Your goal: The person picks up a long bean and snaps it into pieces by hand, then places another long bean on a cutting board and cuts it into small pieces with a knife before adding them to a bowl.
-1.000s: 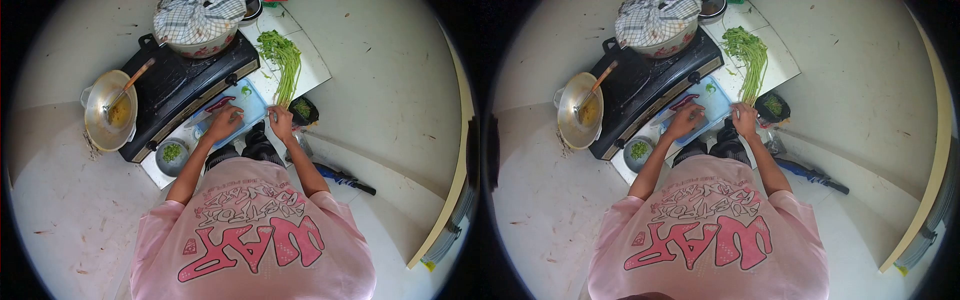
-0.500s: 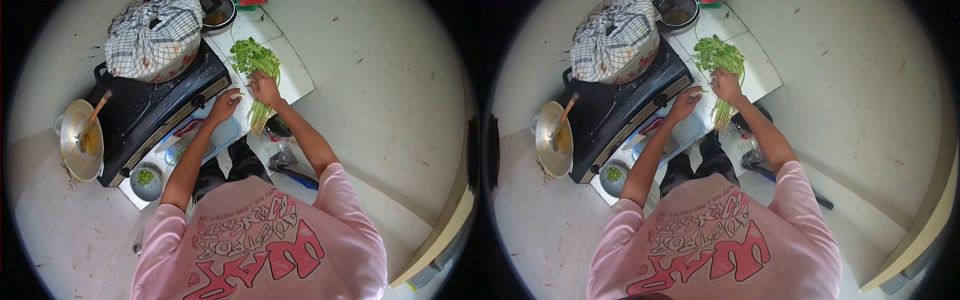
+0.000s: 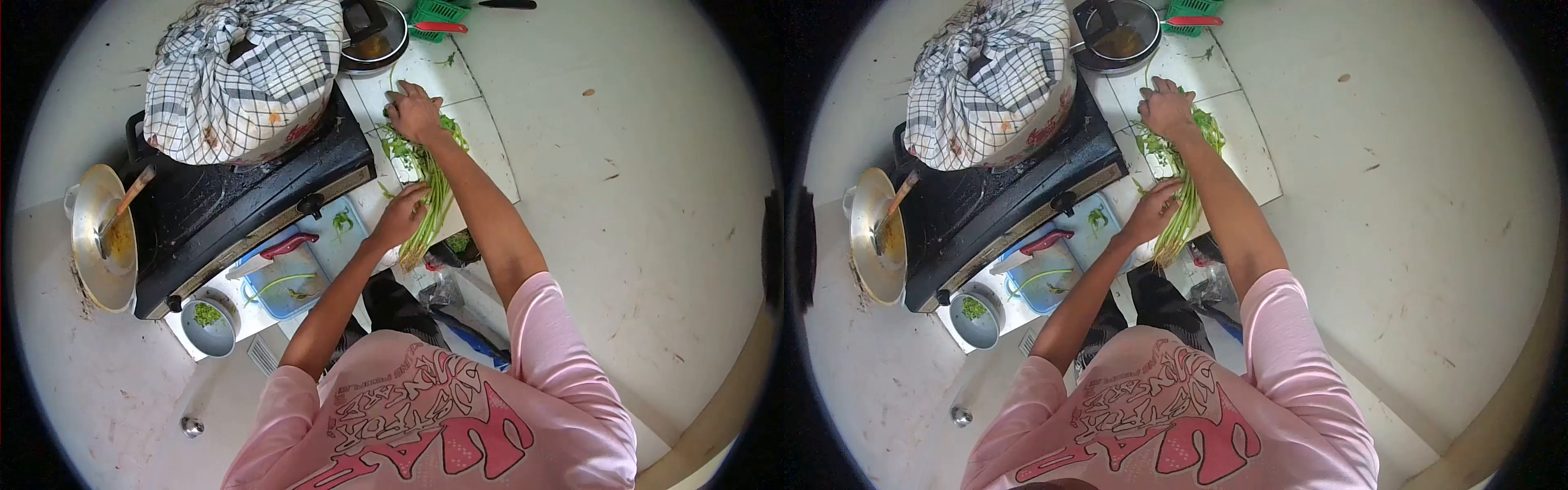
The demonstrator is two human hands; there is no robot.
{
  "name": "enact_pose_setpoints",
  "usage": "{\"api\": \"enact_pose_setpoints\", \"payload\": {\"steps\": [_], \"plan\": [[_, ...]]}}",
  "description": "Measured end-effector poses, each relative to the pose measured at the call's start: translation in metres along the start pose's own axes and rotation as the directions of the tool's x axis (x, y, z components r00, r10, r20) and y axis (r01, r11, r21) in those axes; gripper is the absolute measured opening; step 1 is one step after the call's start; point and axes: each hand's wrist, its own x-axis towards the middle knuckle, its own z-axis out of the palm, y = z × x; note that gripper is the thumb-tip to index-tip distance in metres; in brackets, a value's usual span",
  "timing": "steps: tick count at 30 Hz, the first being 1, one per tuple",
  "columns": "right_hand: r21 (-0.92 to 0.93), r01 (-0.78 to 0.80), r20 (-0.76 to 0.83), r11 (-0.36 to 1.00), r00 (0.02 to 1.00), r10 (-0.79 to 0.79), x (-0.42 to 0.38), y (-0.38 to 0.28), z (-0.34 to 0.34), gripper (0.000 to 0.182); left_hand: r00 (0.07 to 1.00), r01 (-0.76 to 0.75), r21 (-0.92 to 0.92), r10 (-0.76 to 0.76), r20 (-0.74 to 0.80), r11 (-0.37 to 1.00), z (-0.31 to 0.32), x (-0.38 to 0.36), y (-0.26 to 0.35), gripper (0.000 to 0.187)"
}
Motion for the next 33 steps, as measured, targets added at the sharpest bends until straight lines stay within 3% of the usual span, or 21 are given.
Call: {"api": "enact_pose_setpoints", "payload": {"steps": [5, 8, 11, 13, 15, 17, 19, 23, 29, 33], "plan": [[0.002, -0.069, 0.052, 0.998, 0.996, 0.069, 0.004, -0.014, 0.014, 0.038, 0.993, 0.116, -0.121, -0.119, -0.019, 0.986, 0.006, 0.003, 0.005, 0.035], [0.036, -0.121, -0.028, 0.992, 0.992, 0.122, -0.003, -0.014, 0.021, 0.038, 0.995, 0.092, -0.097, -0.094, -0.018, 0.991, 0.003, 0.004, 0.001, 0.033], [0.378, -0.147, -0.19, 0.914, 0.954, 0.231, -0.007, -0.01, 0.019, 0.039, 0.986, 0.16, -0.221, -0.168, -0.017, 0.962, -0.007, 0.007, 0.007, 0.029], [0.655, -0.086, -0.22, 0.75, 0.928, 0.299, -0.014, -0.008, 0.007, 0.041, 0.976, 0.176, -0.276, -0.204, -0.077, 0.945, -0.017, 0.011, 0.014, 0.027], [0.892, 0.015, -0.162, 0.452, 0.944, 0.289, -0.024, 0.004, -0.009, 0.043, 0.955, 0.207, -0.356, -0.267, -0.129, 0.911, -0.025, 0.016, 0.021, 0.026], [0.973, -0.026, -0.055, 0.229, 0.938, 0.343, -0.044, 0.001, -0.039, 0.046, 0.922, 0.248, -0.452, -0.352, -0.163, 0.857, -0.032, 0.023, 0.028, 0.025], [0.995, -0.094, 0.102, -0.041, 0.928, 0.359, -0.067, -0.009, -0.075, 0.049, 0.909, 0.2, -0.459, -0.338, -0.242, 0.866, -0.047, 0.03, 0.047, 0.023], [0.983, -0.023, 0.07, -0.18, 0.963, 0.262, -0.109, -0.019, -0.114, 0.055, 0.888, 0.108, -0.515, -0.316, -0.335, 0.85, -0.074, 0.039, 0.084, 0.024], [0.97, -0.035, 0.086, -0.241, 0.975, 0.206, -0.166, -0.046, -0.144, 0.061, 0.828, 0.064, -0.45, -0.299, -0.475, 0.891, -0.096, 0.026, 0.12, 0.023], [0.965, -0.074, 0.118, -0.25, 0.979, 0.167, -0.204, -0.063, -0.152, 0.058, 0.898, 0.081, -0.616, -0.325, -0.295, 0.784, -0.124, 0.004, 0.16, 0.028]]}}
